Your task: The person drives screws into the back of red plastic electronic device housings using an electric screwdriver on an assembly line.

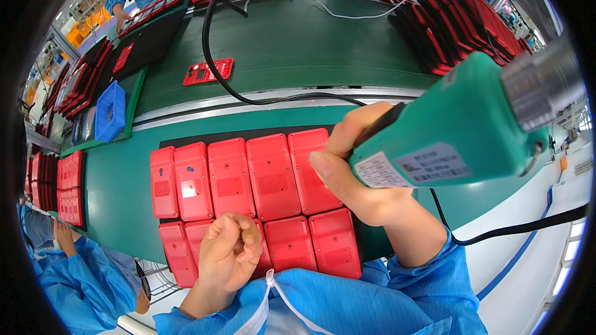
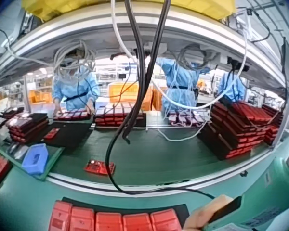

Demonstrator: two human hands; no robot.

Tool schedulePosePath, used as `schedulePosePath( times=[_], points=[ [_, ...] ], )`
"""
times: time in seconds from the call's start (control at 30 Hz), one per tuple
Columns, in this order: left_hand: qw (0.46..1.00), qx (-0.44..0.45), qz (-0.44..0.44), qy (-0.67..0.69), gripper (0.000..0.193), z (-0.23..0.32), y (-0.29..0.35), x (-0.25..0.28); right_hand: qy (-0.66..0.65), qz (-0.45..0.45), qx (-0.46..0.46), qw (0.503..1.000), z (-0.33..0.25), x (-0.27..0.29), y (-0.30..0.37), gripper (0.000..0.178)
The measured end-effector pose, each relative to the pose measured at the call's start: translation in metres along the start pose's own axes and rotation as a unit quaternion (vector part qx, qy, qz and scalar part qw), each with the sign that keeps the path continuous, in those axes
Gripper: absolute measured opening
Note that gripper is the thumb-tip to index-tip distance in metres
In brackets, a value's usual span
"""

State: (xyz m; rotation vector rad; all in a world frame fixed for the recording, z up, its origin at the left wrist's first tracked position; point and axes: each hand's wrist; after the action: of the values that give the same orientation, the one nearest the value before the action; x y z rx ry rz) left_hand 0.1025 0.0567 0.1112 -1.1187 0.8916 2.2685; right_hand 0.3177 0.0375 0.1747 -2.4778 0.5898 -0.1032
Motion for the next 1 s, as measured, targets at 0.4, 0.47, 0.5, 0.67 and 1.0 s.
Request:
schedulePosePath(
  times=[0.4,0.47,0.5,0.67,1.0],
  points=[
    [0.990,0.114,0.080,0.008,0.022,-0.004,0.003,-0.016,-0.217,0.026,0.020,0.976,-0.053,-0.008,0.023,0.032],
    [0.988,0.136,0.071,0.019,0.023,-0.008,0.001,-0.022,-0.255,0.053,0.042,0.965,-0.068,-0.017,0.029,0.031],
    [0.985,0.135,0.103,0.001,0.025,-0.007,0.001,-0.027,-0.255,0.036,0.041,0.966,-0.065,-0.021,0.031,0.032],
    [0.987,0.139,0.079,-0.002,0.026,-0.008,0.000,-0.017,-0.250,-0.026,0.019,0.968,-0.059,-0.022,0.035,0.033],
    [0.988,0.143,0.055,0.008,0.027,-0.012,0.001,-0.014,-0.183,0.001,0.065,0.981,-0.063,-0.034,0.032,0.027]
  ],
)
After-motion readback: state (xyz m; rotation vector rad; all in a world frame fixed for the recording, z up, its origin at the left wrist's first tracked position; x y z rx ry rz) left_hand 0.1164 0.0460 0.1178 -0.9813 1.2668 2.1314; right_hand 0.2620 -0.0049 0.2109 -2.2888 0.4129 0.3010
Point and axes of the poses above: each hand's wrist, its own y-axis away from the middle knuckle, its own x-axis out of the back of the hand, z = x × y, and after that the axes turned 8 degrees about z, right-handed
